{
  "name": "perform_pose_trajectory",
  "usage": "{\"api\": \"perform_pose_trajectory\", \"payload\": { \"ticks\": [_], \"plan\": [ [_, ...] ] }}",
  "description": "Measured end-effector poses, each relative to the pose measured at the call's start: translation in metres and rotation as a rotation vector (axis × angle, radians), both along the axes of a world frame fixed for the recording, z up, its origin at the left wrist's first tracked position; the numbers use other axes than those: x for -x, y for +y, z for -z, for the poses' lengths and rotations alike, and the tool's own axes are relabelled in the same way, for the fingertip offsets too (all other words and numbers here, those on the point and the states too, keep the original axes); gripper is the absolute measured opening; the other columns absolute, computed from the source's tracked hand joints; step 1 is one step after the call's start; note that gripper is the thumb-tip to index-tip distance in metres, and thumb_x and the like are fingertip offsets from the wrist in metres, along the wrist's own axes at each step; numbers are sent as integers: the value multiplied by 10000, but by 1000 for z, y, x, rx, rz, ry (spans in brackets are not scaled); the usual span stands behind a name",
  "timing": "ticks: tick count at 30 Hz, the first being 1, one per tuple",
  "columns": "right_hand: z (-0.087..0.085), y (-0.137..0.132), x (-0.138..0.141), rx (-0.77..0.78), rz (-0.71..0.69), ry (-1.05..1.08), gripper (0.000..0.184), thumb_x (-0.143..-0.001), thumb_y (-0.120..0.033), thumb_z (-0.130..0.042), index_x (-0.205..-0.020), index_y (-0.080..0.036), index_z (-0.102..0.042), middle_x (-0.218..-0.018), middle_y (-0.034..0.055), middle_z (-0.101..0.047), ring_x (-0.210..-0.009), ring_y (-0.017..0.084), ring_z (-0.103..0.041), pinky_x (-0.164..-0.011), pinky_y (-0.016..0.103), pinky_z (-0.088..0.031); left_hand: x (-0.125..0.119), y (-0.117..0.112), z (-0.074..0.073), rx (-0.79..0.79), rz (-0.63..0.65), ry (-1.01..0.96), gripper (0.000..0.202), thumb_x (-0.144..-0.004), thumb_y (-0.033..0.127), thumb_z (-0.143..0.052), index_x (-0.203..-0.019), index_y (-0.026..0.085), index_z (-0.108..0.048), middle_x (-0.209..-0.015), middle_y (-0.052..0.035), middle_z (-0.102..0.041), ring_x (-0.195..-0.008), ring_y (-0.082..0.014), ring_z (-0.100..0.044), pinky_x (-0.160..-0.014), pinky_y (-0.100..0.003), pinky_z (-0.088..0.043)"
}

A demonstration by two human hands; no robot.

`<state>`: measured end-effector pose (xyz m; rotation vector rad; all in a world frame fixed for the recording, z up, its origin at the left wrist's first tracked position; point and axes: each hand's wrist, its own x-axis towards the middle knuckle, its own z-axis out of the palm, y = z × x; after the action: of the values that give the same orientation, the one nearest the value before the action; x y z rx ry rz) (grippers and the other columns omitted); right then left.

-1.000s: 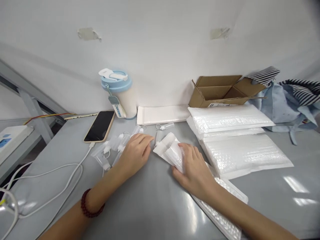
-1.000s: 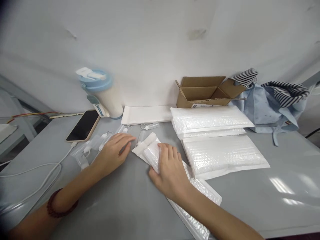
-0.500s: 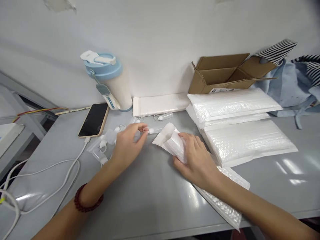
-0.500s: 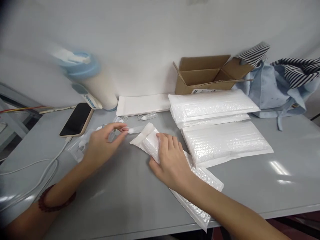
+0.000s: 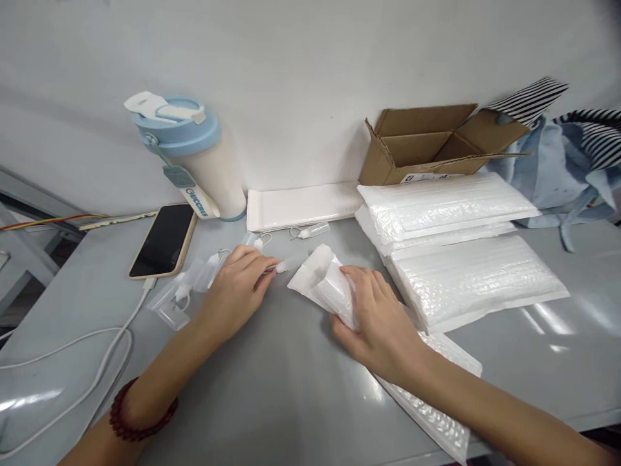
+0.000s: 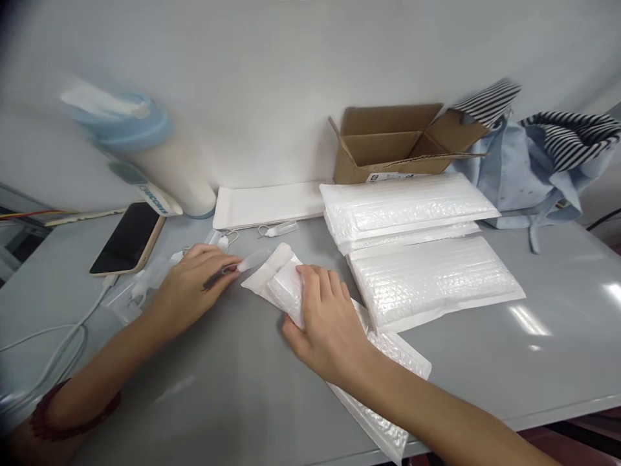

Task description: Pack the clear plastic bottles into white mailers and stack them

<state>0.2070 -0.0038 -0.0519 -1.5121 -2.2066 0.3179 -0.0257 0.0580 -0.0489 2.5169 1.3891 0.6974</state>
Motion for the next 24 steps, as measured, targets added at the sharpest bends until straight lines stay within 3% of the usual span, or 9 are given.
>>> {"api": "perform_pose_trajectory", "payload": {
  "ticks": [3, 5, 7, 10, 17, 21, 24],
  "plan": [
    [-1, 0, 0, -5, -4, -5, 496, -777, -241, -503, -1237, -120, -362, -1146, 162, -535, -964, 305, -494, -770, 448, -465, -2, 0, -4, 36, -143, -147, 136, -856, 301, -547, -881, 245, -668, -833, -32, -681, -883, -241, -590, -740, -345, -486],
    [-2, -1, 1, -8, -3, -5, 501, -778, -247, -502, -1240, -118, -360, -1137, 162, -538, -959, 305, -493, -770, 450, -466, -2, -1, -10, 135, -306, -349, 153, -822, 345, -601, -919, 244, -663, -884, -30, -685, -861, -229, -617, -728, -345, -508],
    [-3, -1, 1, -4, 2, -2, 512, -775, -248, -502, -1247, -115, -355, -1128, 159, -539, -957, 302, -491, -766, 447, -468, -2, -1, -18, 236, -386, -575, 222, -795, 373, -645, -976, 245, -645, -895, -23, -687, -843, -205, -635, -743, -335, -528],
    [-3, -1, 1, -5, 9, -5, 526, -766, -240, -504, -1251, -103, -354, -1097, 153, -539, -948, 299, -487, -762, 444, -467, -2, -3, -28, 348, -310, -712, 295, -739, 370, -713, -991, 239, -634, -838, -12, -689, -834, -190, -654, -769, -321, -551],
    [-4, -3, 4, -2, -21, 46, 541, -753, -189, -510, -1261, -88, -353, -1143, 163, -522, -993, 303, -467, -822, 465, -447, -12, -6, -39, 519, -174, -608, 286, -688, 371, -738, -898, 193, -661, -821, -39, -721, -824, -211, -686, -811, -357, -564],
    [-7, -5, 6, 2, -51, 90, 544, -740, -152, -511, -1257, -102, -350, -1149, 156, -516, -997, 295, -464, -825, 465, -445, -26, 0, -39, 776, -131, -644, 289, -696, 333, -710, -926, 177, -630, -868, -47, -735, -849, -205, -685, -780, -326, -559],
    [-8, -7, 7, 6, -65, 118, 541, -730, -118, -500, -1250, -118, -352, -1136, 143, -510, -995, 286, -459, -827, 455, -445, -36, 4, -36, 910, -98, -613, 217, -688, 274, -685, -859, 169, -603, -775, -20, -720, -741, -172, -672, -688, -277, -537]
  ]
}}
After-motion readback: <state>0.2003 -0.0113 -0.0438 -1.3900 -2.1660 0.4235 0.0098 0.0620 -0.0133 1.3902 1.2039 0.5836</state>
